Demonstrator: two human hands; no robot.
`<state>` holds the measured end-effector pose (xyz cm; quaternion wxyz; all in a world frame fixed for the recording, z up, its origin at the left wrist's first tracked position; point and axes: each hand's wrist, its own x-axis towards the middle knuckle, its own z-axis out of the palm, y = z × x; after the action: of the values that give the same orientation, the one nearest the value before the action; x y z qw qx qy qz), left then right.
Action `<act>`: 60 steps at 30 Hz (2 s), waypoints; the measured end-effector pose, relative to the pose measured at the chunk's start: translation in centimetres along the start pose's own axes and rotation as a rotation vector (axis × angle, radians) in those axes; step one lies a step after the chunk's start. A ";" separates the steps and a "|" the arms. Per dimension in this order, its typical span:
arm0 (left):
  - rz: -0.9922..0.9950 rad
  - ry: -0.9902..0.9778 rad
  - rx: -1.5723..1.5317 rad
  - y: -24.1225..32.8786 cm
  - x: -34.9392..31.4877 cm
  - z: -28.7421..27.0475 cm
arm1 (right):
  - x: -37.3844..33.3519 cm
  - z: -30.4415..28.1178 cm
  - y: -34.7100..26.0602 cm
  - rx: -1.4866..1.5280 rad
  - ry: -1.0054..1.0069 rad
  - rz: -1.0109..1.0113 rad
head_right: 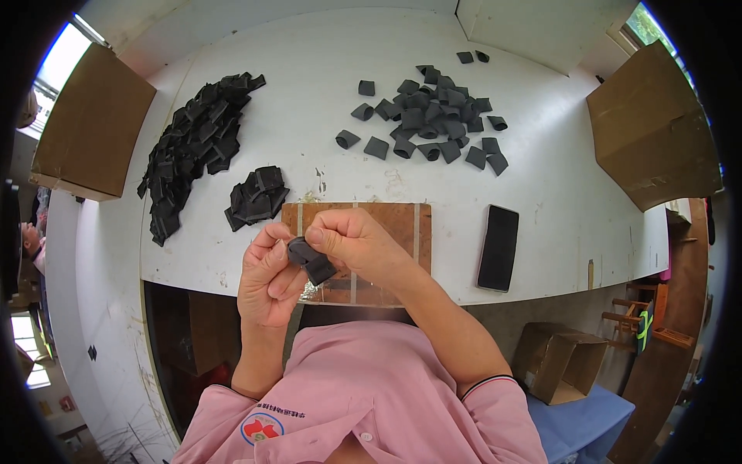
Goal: Using a thin needle tool to clean or remove flash from small black rubber components at a workbench.
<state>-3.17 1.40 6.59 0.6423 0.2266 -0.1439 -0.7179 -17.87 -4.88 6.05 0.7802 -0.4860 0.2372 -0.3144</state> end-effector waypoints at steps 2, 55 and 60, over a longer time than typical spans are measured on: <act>-0.016 0.004 -0.024 0.1 0.4 -0.2 | 0.1 0.0 -0.3 0.011 0.012 0.023; 0.730 -0.101 1.384 1.7 0.8 2.7 | -1.2 1.6 -2.4 -1.028 0.292 -0.687; 0.604 -0.073 0.981 0.7 1.3 -0.8 | -0.8 3.1 -2.6 -1.182 0.330 -0.744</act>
<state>-2.28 0.06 6.07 0.6330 0.4220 -0.5405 -0.3593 -17.01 -3.33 9.72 0.1814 -0.8220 0.3012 -0.4479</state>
